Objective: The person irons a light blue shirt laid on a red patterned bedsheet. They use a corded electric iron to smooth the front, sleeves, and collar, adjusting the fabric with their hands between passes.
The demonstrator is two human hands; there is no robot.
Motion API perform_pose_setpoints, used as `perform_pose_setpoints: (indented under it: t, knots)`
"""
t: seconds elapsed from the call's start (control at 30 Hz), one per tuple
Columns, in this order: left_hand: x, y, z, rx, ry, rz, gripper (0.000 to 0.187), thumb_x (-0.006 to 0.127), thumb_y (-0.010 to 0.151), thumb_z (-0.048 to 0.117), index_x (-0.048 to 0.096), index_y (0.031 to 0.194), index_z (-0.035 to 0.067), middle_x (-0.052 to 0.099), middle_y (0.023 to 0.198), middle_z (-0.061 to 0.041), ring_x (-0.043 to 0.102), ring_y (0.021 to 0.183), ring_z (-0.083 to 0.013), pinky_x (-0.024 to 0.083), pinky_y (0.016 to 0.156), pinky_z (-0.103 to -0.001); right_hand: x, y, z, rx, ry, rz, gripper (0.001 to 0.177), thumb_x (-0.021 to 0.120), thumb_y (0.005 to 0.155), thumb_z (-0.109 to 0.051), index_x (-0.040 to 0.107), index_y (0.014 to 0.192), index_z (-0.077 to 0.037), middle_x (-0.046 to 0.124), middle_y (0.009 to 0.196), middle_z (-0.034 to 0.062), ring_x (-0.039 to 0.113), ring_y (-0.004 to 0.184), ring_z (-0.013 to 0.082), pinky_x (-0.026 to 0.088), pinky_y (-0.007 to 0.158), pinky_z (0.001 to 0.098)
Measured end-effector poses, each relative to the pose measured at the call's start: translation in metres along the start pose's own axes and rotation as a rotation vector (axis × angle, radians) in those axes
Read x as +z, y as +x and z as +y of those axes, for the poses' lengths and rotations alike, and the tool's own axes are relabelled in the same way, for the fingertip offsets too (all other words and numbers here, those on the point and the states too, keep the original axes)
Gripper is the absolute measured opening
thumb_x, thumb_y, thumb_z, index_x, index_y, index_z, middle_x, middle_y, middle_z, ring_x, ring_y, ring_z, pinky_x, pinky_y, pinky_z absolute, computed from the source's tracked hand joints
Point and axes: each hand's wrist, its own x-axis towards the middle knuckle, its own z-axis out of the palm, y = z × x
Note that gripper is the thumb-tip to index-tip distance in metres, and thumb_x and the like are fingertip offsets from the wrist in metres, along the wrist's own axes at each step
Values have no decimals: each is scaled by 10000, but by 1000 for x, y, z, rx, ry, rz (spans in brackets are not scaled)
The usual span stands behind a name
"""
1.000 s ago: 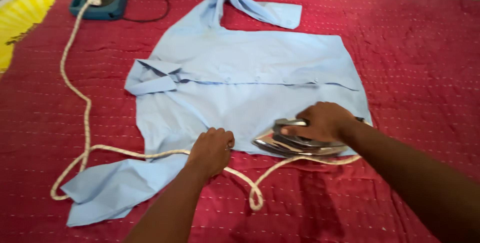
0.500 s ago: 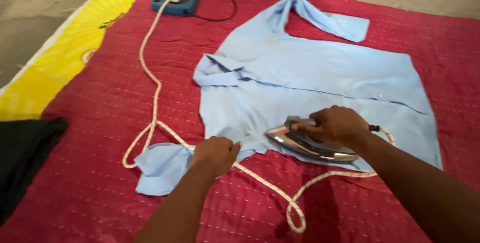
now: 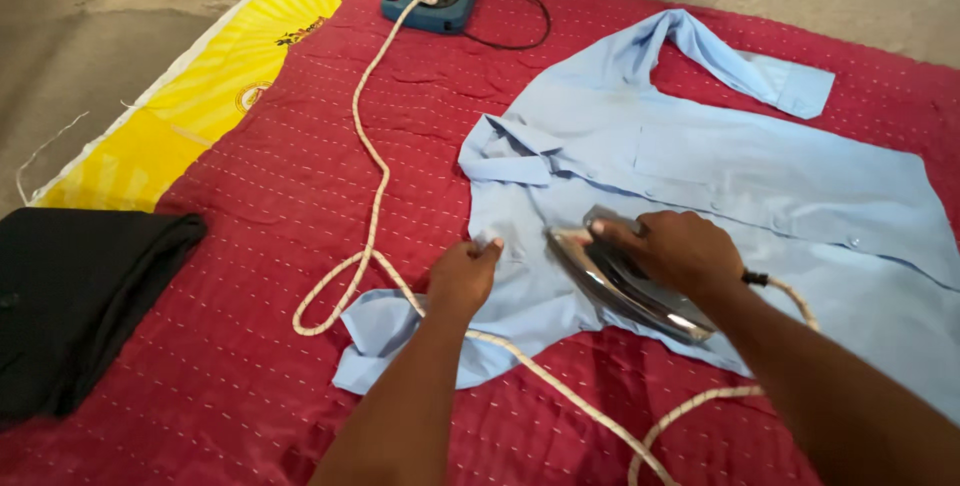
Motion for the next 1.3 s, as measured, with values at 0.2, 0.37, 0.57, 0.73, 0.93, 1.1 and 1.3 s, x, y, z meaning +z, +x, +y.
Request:
perform_pose_setpoints:
  t: [0.2, 0.37, 0.57, 0.73, 0.93, 1.1, 1.3]
  knots:
    - [21, 43, -36, 209, -39, 105, 419, 782, 784, 401, 721, 890, 0, 730, 885, -197, 708, 873, -363, 546, 806, -452, 0, 7, -28, -14, -32, -6, 826, 424, 865, -831, 770, 932, -83, 763, 942, 191, 724, 942, 390, 553, 839, 513]
    - [10, 55, -28, -20, -352, -61, 378, 795, 812, 356, 725, 838, -14, 704, 773, -180, 672, 742, -310, 528, 716, -435, -3, 14, -45, 128, 124, 73, 822, 409, 893, -810, 769, 955, -73, 762, 954, 205, 719, 932, 412, 547, 839, 525]
    - [-6, 62, -21, 24, -201, -97, 279, 810, 779, 279, 736, 800, 11, 734, 732, -154, 705, 687, -270, 550, 685, -405, -4, 31, -60, 225, 124, 49, 857, 408, 892, -826, 773, 947, -53, 777, 930, 204, 743, 912, 402, 551, 824, 519]
    - [-15, 56, -32, 139, -41, -6, 322, 833, 776, 305, 766, 809, -8, 715, 719, -158, 690, 680, -273, 550, 696, -413, -2, 35, -81, -54, -77, -35, 815, 425, 834, -826, 790, 901, -101, 771, 923, 176, 729, 918, 397, 560, 829, 505]
    - [-28, 48, -23, -178, -277, -210, 235, 822, 801, 216, 773, 837, -12, 742, 652, -127, 669, 499, -163, 552, 491, -319, -4, 48, -111, -27, 3, 35, 847, 434, 880, -827, 765, 899, -48, 759, 884, 227, 734, 895, 415, 563, 820, 521]
    - [-37, 49, -17, -179, -272, -279, 207, 832, 771, 178, 770, 839, -7, 734, 648, -126, 623, 467, -170, 500, 437, -316, 2, 57, -127, -155, -56, 54, 810, 460, 854, -814, 778, 899, -70, 749, 885, 214, 723, 903, 417, 553, 822, 533]
    - [-49, 48, -16, -215, -109, -472, 217, 856, 751, 204, 785, 810, 7, 720, 631, -114, 637, 468, -154, 473, 430, -296, 3, 58, -136, -205, -92, -1, 784, 446, 862, -809, 792, 924, -108, 756, 918, 194, 719, 924, 414, 552, 836, 523]
